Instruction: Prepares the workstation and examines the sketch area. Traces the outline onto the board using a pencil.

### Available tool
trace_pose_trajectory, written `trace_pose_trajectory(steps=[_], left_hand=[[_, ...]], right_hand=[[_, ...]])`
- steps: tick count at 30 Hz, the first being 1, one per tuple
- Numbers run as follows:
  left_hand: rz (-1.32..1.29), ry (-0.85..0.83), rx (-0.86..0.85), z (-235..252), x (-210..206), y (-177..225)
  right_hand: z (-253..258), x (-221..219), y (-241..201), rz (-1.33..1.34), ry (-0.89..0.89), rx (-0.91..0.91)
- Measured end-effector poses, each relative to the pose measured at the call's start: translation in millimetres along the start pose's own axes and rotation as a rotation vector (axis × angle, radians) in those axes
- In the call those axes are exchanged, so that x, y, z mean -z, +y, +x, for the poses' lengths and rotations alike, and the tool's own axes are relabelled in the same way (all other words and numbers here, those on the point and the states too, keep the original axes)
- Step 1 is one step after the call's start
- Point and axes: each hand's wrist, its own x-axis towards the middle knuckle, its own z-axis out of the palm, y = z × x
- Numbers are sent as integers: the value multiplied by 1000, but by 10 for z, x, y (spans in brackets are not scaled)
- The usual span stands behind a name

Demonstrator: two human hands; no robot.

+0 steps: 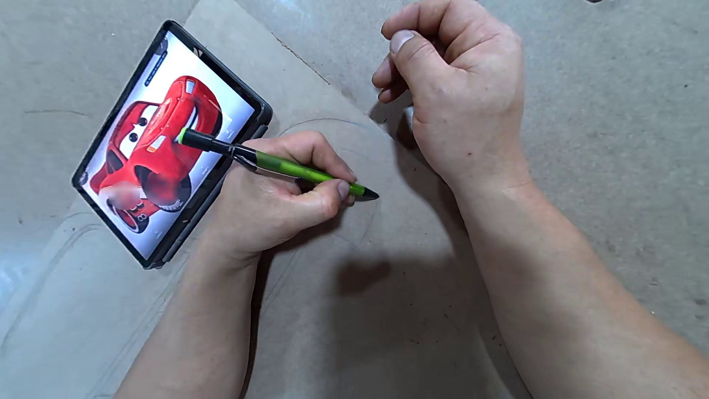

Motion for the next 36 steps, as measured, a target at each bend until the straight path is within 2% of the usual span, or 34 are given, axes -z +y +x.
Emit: trace_pose_trajectory(steps=[4,9,14,22,25,28,32,36], left_hand=[[-8,-35,0,8,20,-9],[-3,88,19,-8,-77,27],[-10,85,30,-6,-80,36],[-19,188,27,-8,-133,28],[-91,315,-12,3,-139,-40],[-119,485,22,-82,-186,3],[-48,774,134,-220,-570,148],[43,951,118,-162,-826,111]], right_hand=[[-3,-4,-2,0,2,2],[2,-3,0,9,-1,-4],[2,-9,4,13,5,-1],[6,-16,3,11,5,1],[4,-5,6,-4,3,9],[-2,7,-9,-13,-2,5],[-9,-31,-26,37,9,-19],[-12,13,-29,49,12,-20]])
